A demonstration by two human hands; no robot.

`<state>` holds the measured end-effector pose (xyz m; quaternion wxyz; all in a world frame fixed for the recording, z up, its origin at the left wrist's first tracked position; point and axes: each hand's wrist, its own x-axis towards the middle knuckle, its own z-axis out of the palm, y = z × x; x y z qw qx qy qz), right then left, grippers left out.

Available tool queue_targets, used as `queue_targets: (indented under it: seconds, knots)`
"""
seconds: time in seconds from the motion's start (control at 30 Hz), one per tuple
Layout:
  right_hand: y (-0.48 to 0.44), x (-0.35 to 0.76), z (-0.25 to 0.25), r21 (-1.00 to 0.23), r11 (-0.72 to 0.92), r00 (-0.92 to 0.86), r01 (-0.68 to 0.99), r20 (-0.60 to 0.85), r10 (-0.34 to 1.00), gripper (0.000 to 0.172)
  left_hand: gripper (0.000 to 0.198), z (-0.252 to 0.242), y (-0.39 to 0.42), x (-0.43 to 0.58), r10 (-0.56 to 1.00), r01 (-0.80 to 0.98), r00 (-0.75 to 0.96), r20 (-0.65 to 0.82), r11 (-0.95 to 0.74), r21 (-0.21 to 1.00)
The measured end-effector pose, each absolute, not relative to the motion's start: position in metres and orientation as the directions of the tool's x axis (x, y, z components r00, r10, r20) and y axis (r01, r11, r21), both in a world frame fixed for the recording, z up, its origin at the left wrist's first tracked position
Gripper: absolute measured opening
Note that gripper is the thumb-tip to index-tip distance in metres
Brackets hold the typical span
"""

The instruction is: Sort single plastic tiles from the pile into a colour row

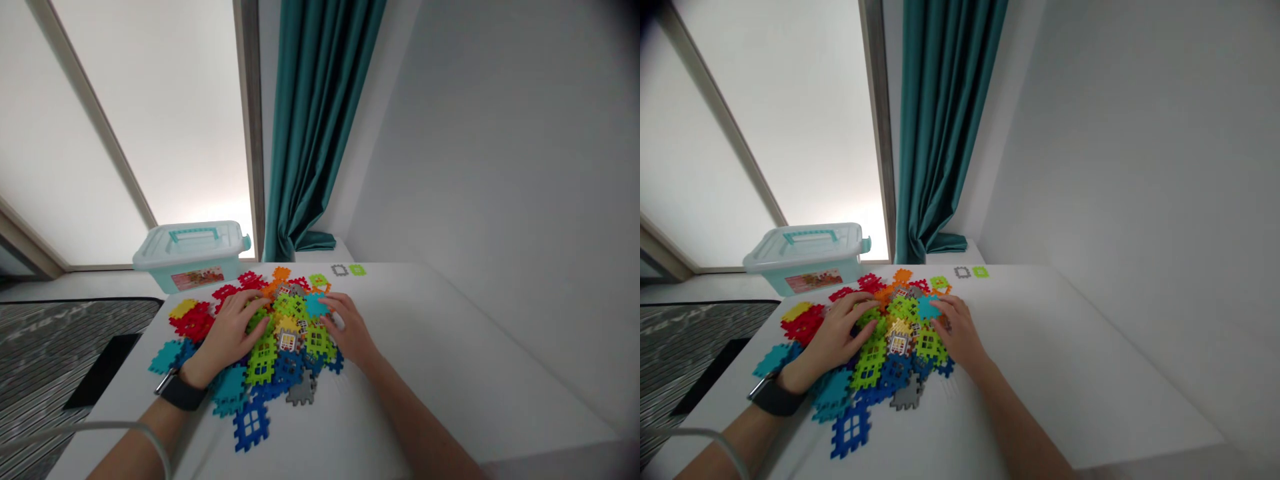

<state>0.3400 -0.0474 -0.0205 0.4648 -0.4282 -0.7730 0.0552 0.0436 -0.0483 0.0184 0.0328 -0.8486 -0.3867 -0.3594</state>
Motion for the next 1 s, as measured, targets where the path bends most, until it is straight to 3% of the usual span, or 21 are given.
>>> queue_targets:
  seconds: [0.23, 0.47, 0.7, 1.0]
  knots:
    - [-0.051, 0.42, -0.046, -0.47, 0.435, -0.118, 0.768, 0.564, 0.817, 0.022, 0.024, 0.013, -0.043, 0.044, 0.611, 0.665, 0.473, 0.635, -0.72, 0.198]
    - [-0.055, 0.433, -0.054, -0.406, 0.293, -0.081, 0.866, 0.464, 0.882, 0.02, 0.023, 0.009, -0.041, 0.043, 0.601, 0.668, 0.484, 0.636, -0.723, 0.175]
    - [-0.064, 0.422, -0.053, -0.373, 0.29, -0.106, 0.881, 0.443, 0.89, 0.032, 0.024, 0.01, -0.041, 0.043, 0.603, 0.672, 0.5, 0.621, -0.723, 0.161]
    - [-0.058, 0.407, -0.044, -0.284, 0.192, -0.115, 0.939, 0.265, 0.957, 0.044, 0.024, 0.01, -0.042, 0.042, 0.58, 0.662, 0.513, 0.633, -0.737, 0.137]
